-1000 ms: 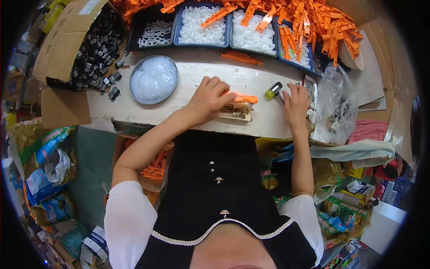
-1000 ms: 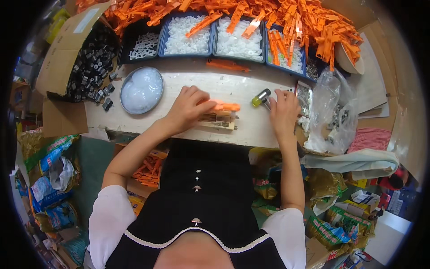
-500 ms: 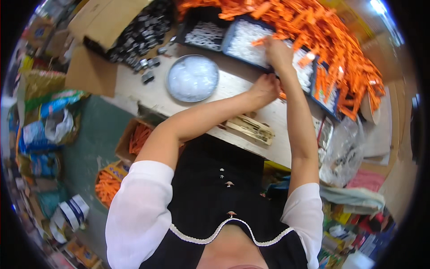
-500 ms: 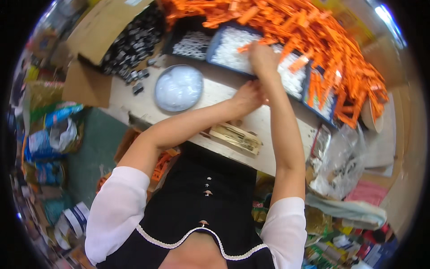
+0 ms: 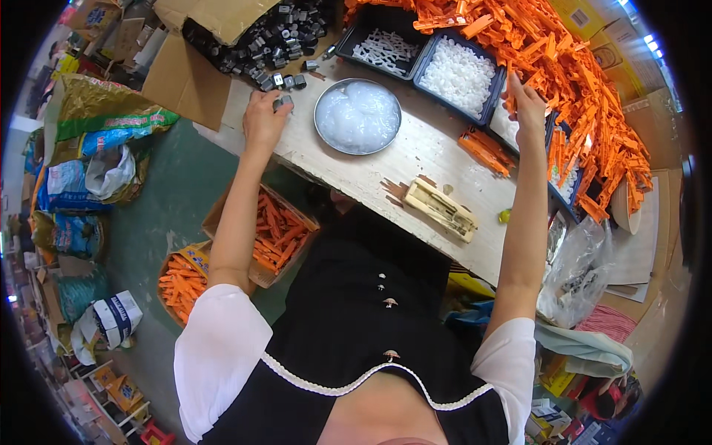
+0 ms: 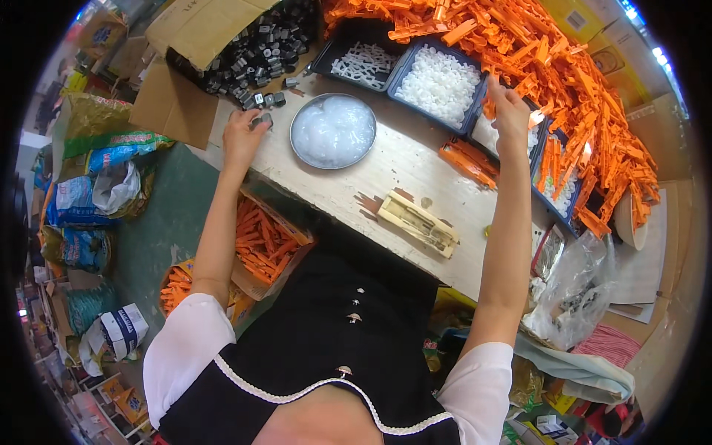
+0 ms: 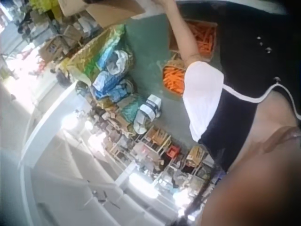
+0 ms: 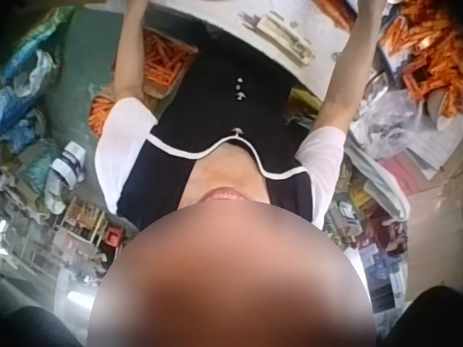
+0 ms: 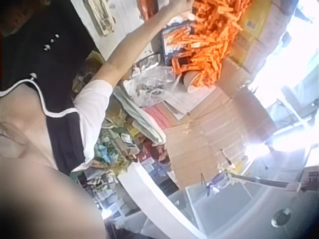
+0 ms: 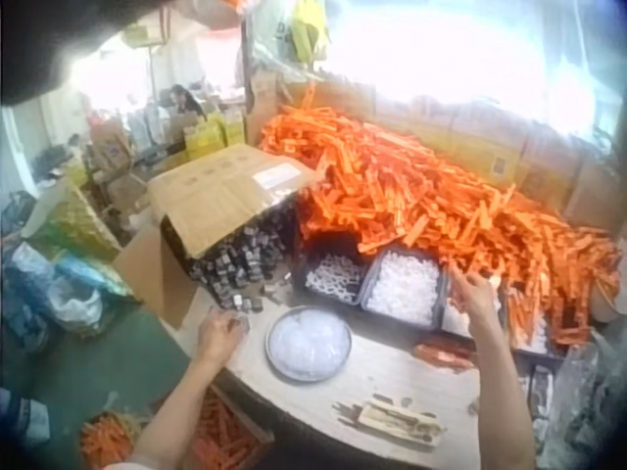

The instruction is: Assembling small orange plastic toy gun components at a workbench, using a small hammer.

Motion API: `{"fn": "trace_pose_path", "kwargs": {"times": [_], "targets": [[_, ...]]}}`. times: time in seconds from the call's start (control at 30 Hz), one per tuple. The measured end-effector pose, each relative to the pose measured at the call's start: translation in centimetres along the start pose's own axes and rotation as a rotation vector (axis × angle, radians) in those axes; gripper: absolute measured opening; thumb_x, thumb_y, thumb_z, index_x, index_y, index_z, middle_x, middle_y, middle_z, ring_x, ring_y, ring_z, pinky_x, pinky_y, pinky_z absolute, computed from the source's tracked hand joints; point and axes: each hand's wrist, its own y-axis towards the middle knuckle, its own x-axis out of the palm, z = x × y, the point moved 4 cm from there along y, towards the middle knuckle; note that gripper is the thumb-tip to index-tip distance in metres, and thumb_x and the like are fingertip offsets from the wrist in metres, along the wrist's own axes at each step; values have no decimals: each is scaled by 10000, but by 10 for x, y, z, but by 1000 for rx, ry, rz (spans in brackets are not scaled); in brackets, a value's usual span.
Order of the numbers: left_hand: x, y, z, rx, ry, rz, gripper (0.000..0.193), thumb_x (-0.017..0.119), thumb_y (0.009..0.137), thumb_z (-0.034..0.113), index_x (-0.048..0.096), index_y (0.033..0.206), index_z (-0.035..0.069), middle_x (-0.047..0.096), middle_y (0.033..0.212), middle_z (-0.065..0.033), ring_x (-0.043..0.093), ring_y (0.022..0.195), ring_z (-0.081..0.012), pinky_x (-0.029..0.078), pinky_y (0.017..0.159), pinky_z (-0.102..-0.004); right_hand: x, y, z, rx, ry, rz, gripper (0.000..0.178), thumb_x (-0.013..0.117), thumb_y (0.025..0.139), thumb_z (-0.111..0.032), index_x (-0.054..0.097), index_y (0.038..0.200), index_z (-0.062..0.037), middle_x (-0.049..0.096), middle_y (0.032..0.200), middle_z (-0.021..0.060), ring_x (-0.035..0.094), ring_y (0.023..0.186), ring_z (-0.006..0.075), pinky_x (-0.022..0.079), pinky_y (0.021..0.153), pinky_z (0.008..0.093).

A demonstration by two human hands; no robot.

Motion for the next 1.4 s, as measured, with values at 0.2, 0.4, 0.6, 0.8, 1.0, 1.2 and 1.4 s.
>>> {"fn": "trace_pose_path", "kwargs": {"times": [0.2, 0.4, 0.6, 0.8, 1.0, 1.2, 1.4], "targets": [[13, 5, -7, 117, 130, -101, 309, 671, 678, 159, 633, 973, 77, 536, 1004, -89, 501, 945, -298, 416, 797, -362, -7, -79, 14, -272, -238, -160, 241, 644, 797, -201, 522, 910, -27, 561, 649, 41, 466, 485, 90, 349, 452, 218], [-1, -16, 12, 329, 265, 21, 285, 670, 661, 128, 638, 942, 86, 525, 945, -81, 493, 925, -285, 410, 783, -355, -2, -203, 23, -601, -1016, -321, 358, 590, 782, -101, 498, 1128, -104, 569, 949, 67, 510, 885, 234, 336, 799, 368], [15, -23, -8, 303, 77, 120, 219, 645, 689, 84, 626, 905, 55, 509, 891, -99, 492, 866, -289, 414, 750, -366, 12, -229, 41, -678, -1115, -240, 461, 576, 780, -136, 444, 1218, -84, 444, 1235, 61, 429, 1083, 215, 251, 938, 404], [18, -16, -9, 313, 128, 7, 224, 620, 695, 65, 605, 918, 47, 502, 908, -107, 483, 896, -289, 410, 764, -385, 44, -227, 48, -745, -1151, -300, 473, 543, 809, -236, 423, 1242, -88, 373, 1340, 29, 372, 1194, 154, 153, 1024, 428], [19, -14, -11, 324, 319, -102, 267, 600, 744, 127, 604, 1002, 60, 511, 941, -107, 481, 915, -300, 405, 782, -412, 66, -225, 47, -736, -1105, -275, 521, 537, 814, -314, 404, 1243, -50, 352, 1348, 61, 344, 1218, 178, 150, 1032, 455], [10, -10, -17, 339, 309, -178, 234, 606, 759, 136, 628, 977, 55, 543, 885, -94, 522, 816, -264, 431, 708, -359, 68, -228, 52, -648, -1112, -243, 569, 508, 829, -384, 378, 1256, -32, 345, 1344, 97, 346, 1217, 209, 157, 1023, 497], [-18, -33, 62, 10, -588, -365, 216, 675, 713, 43, 640, 926, 28, 573, 818, -2, 524, 684, -82, 418, 598, -210, 63, -226, 60, -662, -1141, -188, 600, 498, 820, -430, 382, 1258, -37, 350, 1339, 95, 345, 1219, 207, 132, 1017, 531]]}}
